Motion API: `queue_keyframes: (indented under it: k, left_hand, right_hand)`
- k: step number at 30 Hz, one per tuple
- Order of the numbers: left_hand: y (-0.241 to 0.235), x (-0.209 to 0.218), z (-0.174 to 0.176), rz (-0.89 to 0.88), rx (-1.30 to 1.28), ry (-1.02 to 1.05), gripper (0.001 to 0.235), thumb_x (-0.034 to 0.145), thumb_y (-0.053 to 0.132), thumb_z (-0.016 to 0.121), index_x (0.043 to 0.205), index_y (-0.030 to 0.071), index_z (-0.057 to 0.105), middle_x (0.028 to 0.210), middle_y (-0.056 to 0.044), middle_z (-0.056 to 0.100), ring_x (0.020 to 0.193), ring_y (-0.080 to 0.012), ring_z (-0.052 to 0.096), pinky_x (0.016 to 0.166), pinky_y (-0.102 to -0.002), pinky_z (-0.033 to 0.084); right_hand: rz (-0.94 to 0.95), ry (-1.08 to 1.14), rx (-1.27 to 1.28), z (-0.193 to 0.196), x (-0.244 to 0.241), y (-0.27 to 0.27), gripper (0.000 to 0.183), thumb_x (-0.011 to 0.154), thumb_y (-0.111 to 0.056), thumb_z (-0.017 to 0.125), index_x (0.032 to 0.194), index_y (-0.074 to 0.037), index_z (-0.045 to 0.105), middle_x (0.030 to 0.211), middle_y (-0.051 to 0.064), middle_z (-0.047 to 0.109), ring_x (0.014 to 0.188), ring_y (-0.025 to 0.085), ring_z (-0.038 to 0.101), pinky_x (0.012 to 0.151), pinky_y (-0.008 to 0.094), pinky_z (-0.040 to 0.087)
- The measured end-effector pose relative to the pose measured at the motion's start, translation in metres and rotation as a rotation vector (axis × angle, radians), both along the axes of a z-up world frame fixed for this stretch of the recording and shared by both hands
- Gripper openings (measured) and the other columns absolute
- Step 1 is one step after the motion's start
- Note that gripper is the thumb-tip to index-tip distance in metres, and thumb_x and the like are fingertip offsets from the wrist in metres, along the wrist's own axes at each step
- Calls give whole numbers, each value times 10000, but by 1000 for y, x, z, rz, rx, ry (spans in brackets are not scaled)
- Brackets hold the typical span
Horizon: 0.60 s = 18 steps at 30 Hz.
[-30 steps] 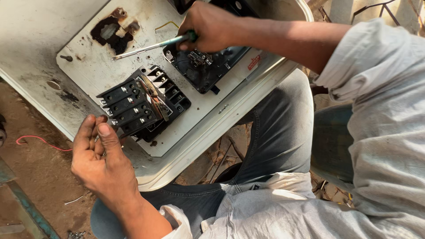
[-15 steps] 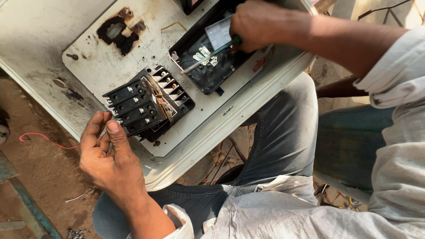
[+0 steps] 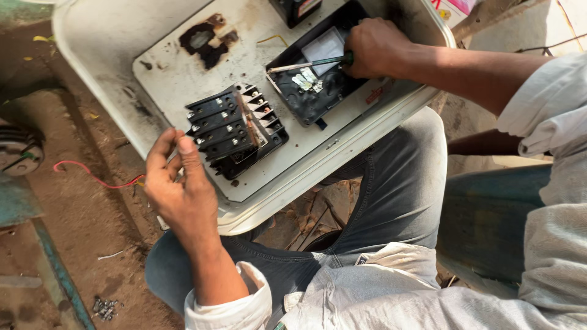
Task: The person sits on the ground and uses a screwdriver to disassemble and reassemble a black electrical component, likely a contactor, resting on a white plastic container. They remove screws, adjust internal parts, and tighten connections.
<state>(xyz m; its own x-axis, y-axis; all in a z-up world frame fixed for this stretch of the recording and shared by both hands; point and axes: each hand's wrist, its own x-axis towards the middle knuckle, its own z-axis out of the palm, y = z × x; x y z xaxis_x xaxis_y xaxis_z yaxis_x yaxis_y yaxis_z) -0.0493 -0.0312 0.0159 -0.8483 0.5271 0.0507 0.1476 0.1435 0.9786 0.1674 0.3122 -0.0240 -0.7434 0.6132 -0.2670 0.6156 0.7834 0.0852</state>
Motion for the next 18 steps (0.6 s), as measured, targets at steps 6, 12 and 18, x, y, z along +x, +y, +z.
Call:
queue_keyframes:
  k: [6, 12, 18]
  left_hand:
    - [-5, -2, -2, 6, 1, 10, 489, 1031, 354, 691, 1300, -51, 644, 1192, -135, 738, 1019, -203, 745, 767, -303, 579]
    - [-8, -6, -7, 44, 93, 12, 444, 1050, 325, 673, 1291, -47, 651, 1172, -131, 742, 996, -186, 740, 794, -285, 579]
    - [-9, -6, -5, 124, 91, -32, 386, 1041, 306, 653, 1251, -16, 687, 1108, -94, 767, 916, -144, 718, 702, -264, 555]
  right_hand:
    - [-53, -29, 41, -6, -3, 2, 379, 810, -447, 820, 951, -95, 819, 863, 211, 746, 825, 401, 728, 803, 480, 594]
    - [7, -75, 32, -8, 0, 7, 431, 782, -480, 843, 950, -84, 811, 865, 208, 745, 836, 402, 732, 798, 488, 598]
    - [-46, -122, 107, -20, 6, 14, 448, 809, -493, 838, 918, -59, 813, 848, 211, 742, 808, 392, 735, 781, 476, 601]
